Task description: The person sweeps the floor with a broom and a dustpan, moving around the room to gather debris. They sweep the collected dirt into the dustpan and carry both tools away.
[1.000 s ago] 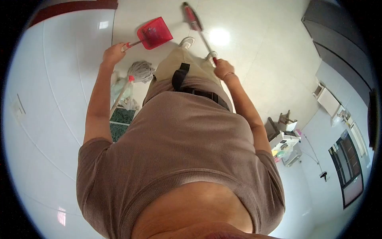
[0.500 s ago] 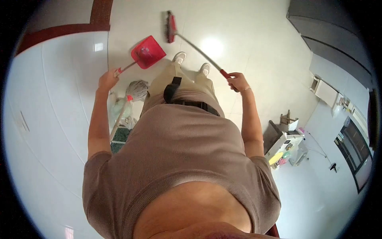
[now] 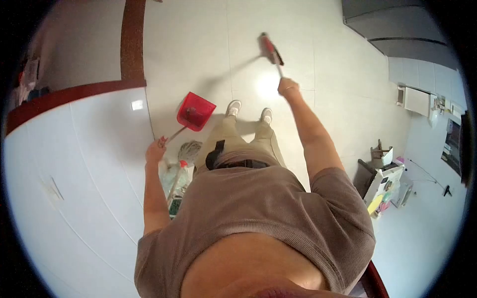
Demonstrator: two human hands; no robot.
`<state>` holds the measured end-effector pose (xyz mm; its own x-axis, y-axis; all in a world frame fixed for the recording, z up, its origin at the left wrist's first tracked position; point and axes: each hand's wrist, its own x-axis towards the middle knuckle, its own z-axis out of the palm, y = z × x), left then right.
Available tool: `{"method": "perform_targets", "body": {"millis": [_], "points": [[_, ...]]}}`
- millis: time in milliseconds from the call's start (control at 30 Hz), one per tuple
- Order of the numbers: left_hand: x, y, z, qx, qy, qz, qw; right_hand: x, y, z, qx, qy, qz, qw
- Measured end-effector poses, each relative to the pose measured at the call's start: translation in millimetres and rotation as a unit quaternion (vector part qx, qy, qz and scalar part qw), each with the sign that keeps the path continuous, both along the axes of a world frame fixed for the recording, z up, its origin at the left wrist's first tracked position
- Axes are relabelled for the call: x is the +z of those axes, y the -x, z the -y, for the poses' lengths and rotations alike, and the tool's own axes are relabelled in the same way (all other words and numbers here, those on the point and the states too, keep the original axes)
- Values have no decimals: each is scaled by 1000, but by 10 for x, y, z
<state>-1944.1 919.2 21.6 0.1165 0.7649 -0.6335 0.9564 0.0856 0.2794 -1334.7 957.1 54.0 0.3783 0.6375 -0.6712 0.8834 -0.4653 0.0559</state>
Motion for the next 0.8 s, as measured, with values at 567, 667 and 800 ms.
{"method": "perform_targets", "body": {"millis": [567, 667, 800], "points": [[507, -418, -198, -59, -57, -43, 996, 874, 535, 908, 7, 152, -246, 957], [602, -427, -143, -39, -2, -62, 997, 1070, 341, 1250, -79, 123, -235, 961], [610, -365, -95, -70, -2, -39, 997, 909, 343, 1909, -107, 29, -130, 985]]}}
